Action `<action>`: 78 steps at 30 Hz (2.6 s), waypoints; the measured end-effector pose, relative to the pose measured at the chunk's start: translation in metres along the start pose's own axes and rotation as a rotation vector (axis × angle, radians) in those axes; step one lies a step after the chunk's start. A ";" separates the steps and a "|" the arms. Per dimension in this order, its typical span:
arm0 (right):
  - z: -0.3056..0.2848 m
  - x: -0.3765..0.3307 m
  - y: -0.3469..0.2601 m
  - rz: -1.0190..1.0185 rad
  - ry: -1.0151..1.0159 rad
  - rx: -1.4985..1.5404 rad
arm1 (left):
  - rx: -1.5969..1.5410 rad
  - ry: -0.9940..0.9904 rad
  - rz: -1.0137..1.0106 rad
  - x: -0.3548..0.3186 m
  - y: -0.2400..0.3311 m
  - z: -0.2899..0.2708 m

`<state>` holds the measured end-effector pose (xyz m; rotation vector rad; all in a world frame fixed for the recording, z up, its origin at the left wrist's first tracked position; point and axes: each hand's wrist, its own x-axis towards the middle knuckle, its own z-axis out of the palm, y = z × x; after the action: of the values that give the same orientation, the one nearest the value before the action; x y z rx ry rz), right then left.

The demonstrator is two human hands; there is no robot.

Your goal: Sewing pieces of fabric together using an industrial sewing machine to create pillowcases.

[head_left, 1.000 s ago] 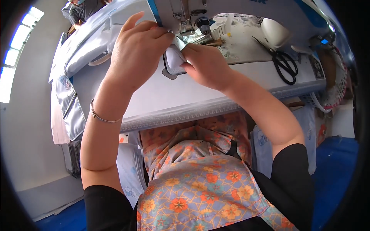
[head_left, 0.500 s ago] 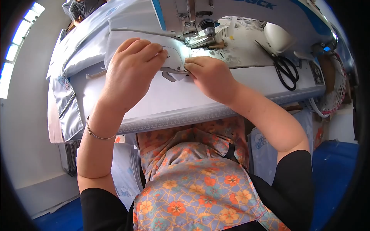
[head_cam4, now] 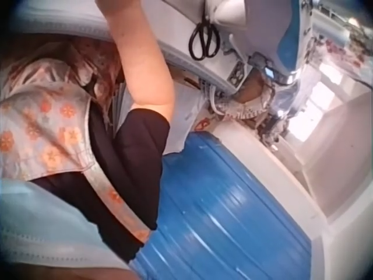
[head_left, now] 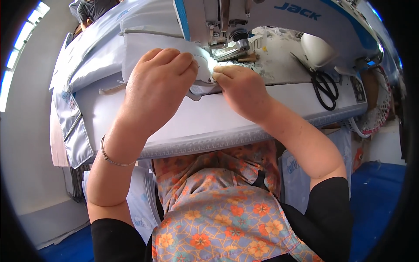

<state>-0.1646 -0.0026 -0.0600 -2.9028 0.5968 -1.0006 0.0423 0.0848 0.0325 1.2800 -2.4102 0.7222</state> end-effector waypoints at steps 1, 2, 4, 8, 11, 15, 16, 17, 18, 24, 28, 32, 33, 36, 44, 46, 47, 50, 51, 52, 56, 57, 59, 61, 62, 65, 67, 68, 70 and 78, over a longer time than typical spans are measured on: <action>0.001 0.001 -0.001 -0.010 0.044 -0.008 | 0.000 0.000 0.001 0.001 -0.001 0.000; 0.001 0.001 -0.001 -0.019 0.087 -0.016 | 0.005 -0.001 -0.001 0.002 -0.001 0.001; 0.001 0.003 -0.002 0.000 0.094 -0.023 | 0.006 0.000 0.001 0.005 -0.002 0.003; 0.000 0.002 -0.001 0.015 0.128 0.027 | -0.004 0.016 0.004 0.006 -0.005 0.008; 0.003 0.002 0.003 0.026 0.138 0.077 | -0.012 0.021 0.012 0.009 -0.004 0.011; 0.002 0.003 0.009 0.070 0.075 0.049 | -0.049 -0.029 -0.006 0.017 -0.001 0.013; 0.002 0.003 0.010 0.093 0.068 0.050 | -0.056 -0.031 0.000 0.018 0.000 0.014; 0.002 0.003 0.011 0.116 0.062 0.051 | -0.059 -0.063 -0.017 0.019 0.000 0.015; 0.002 0.003 0.012 0.126 0.061 0.049 | -0.062 -0.094 -0.033 0.020 0.000 0.016; 0.000 0.004 0.015 0.166 0.036 0.084 | -0.037 -0.066 -0.023 0.022 -0.002 0.020; 0.001 0.006 0.014 0.175 0.087 0.074 | -0.058 -0.054 -0.035 0.023 -0.005 0.022; 0.004 0.010 0.017 0.107 0.141 0.133 | -0.063 -0.067 -0.026 0.024 -0.002 0.021; 0.002 0.010 0.016 0.108 0.141 0.133 | -0.064 -0.084 -0.023 0.024 -0.001 0.020; -0.001 0.010 0.016 0.159 -0.010 0.055 | -0.107 -0.073 0.002 0.027 0.000 0.024; 0.001 0.008 0.015 0.227 0.035 0.059 | -0.139 -0.050 -0.014 0.026 -0.004 0.027; -0.001 0.013 0.016 0.197 0.039 0.059 | -0.142 -0.054 -0.022 0.025 -0.005 0.026; -0.003 0.014 0.015 0.170 0.045 0.059 | -0.132 -0.055 -0.015 0.025 -0.006 0.026; -0.006 0.015 0.012 0.240 -0.028 0.005 | -0.132 -0.050 -0.012 0.024 -0.007 0.026; -0.006 0.014 0.011 0.238 -0.027 0.006 | -0.143 -0.043 -0.015 0.023 -0.007 0.026; -0.006 0.013 0.011 0.239 -0.029 0.006 | -0.142 -0.043 -0.016 0.023 -0.006 0.027; -0.006 0.013 0.012 0.233 -0.033 0.007 | -0.141 -0.054 -0.019 0.025 -0.005 0.026; -0.005 0.013 0.012 0.233 -0.032 0.007 | -0.141 -0.057 -0.021 0.025 -0.005 0.026; -0.003 0.014 0.012 0.236 -0.007 -0.031 | -0.138 -0.053 -0.023 0.027 -0.004 0.027; -0.003 0.015 0.013 0.237 -0.015 -0.041 | -0.136 -0.048 -0.023 0.028 -0.004 0.028; -0.003 0.014 0.014 0.238 -0.024 -0.050 | -0.120 -0.053 -0.027 0.029 -0.004 0.029; -0.001 0.015 0.014 0.246 -0.012 -0.080 | -0.089 -0.067 -0.040 0.030 -0.001 0.030; 0.000 0.013 0.016 0.244 -0.006 -0.061 | -0.075 -0.077 -0.050 0.031 0.001 0.029; -0.001 0.012 0.017 0.239 -0.001 -0.041 | -0.080 -0.154 -0.081 0.033 0.002 0.025; -0.001 0.012 0.019 0.234 -0.002 -0.041 | -0.085 -0.233 -0.112 0.034 0.004 0.024; 0.002 0.014 0.023 0.258 -0.007 -0.014 | -0.056 -0.175 -0.059 0.038 0.005 0.035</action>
<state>-0.1617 -0.0291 -0.0564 -2.7449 0.9509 -0.9538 0.0157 0.0422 0.0210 1.4398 -2.4968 0.5432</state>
